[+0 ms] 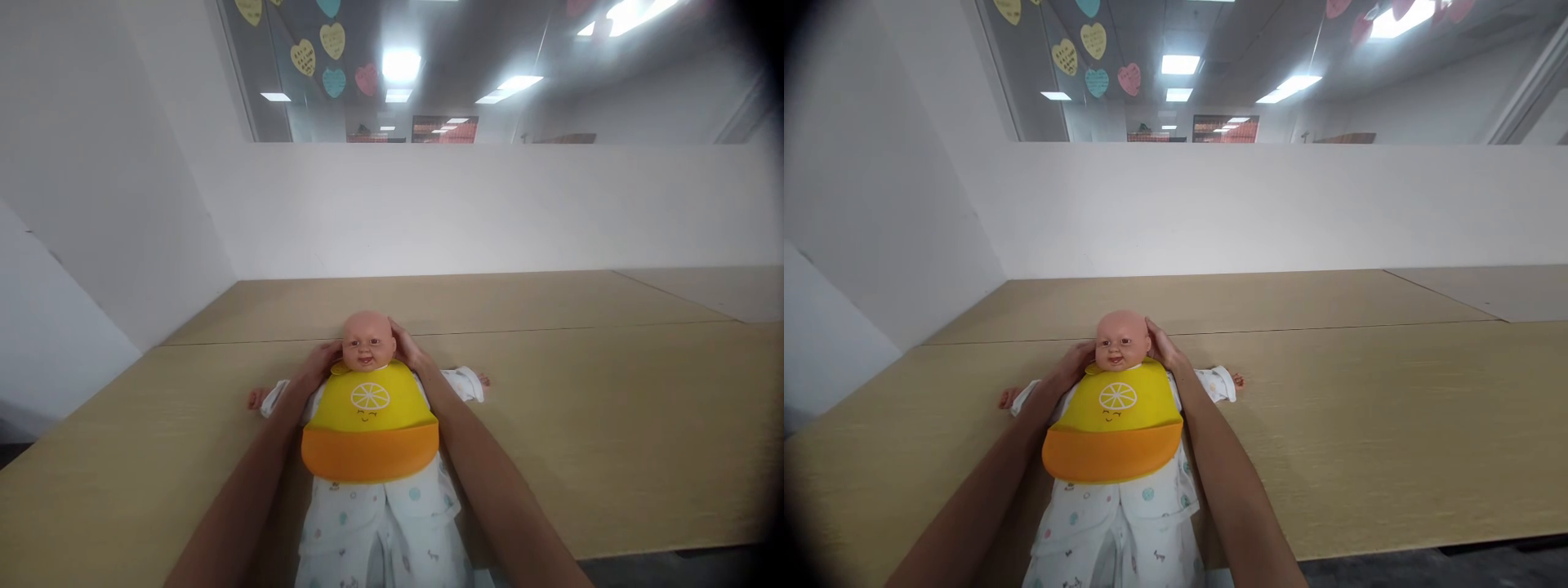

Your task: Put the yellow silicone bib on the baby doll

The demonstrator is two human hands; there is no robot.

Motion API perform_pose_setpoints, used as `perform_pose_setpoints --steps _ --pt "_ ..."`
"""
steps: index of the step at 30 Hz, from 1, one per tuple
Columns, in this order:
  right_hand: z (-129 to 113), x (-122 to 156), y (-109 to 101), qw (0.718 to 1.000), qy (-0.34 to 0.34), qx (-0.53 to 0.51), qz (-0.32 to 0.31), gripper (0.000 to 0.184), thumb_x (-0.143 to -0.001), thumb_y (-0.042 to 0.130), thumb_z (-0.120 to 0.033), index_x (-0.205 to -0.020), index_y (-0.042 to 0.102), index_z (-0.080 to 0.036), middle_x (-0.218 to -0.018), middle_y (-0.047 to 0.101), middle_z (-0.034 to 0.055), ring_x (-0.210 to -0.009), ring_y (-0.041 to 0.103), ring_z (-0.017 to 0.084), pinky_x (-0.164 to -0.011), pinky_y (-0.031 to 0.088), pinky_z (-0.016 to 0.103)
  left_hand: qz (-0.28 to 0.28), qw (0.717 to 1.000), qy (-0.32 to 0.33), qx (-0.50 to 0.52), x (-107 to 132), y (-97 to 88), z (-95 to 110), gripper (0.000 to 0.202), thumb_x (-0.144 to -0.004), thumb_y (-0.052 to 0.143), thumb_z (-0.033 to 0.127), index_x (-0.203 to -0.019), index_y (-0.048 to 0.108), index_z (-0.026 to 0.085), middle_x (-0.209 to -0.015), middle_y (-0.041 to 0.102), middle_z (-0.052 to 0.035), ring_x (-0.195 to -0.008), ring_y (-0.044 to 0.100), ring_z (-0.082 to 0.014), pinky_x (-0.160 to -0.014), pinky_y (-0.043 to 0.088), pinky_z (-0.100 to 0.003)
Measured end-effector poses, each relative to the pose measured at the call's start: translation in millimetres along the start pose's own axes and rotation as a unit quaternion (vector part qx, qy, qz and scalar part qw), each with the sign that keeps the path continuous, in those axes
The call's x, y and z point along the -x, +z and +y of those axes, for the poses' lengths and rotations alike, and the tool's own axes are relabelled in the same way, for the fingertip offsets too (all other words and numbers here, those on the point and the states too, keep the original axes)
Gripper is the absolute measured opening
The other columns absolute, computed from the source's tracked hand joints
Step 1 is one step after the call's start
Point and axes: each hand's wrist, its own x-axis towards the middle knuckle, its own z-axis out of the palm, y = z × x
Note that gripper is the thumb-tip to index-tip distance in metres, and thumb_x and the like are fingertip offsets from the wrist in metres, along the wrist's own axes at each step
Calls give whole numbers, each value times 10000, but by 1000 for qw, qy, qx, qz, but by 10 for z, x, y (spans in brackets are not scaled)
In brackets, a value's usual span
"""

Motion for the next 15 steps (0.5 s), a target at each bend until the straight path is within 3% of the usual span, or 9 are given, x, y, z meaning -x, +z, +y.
perform_pose_setpoints --steps 7,10,15 --pt "-71 106 99 994 54 -79 -47 760 -1085 354 -721 -1318 722 -98 -1381 762 172 -1262 748 285 -1279 474 492 41 999 -8 18 102 203 146 666 -609 873 724 -954 780 162 -1080 836 -150 -1105 750 -341 -892 582 -365" --pt "-70 109 105 991 73 -88 -71 829 -1062 359 -773 -1363 699 -80 -1394 755 176 -1270 744 282 -1275 478 479 50 999 3 22 113 198 116 691 -620 903 712 -1011 778 156 -1116 832 -150 -1136 752 -339 -908 582 -357" --pt "-37 81 76 992 65 -79 -72 735 -1074 424 -712 -1345 709 -91 -1396 753 174 -1273 740 266 -1281 473 460 46 997 14 53 120 168 54 694 -694 943 616 -1203 762 180 -1242 816 -119 -1132 766 -283 -891 594 -307"
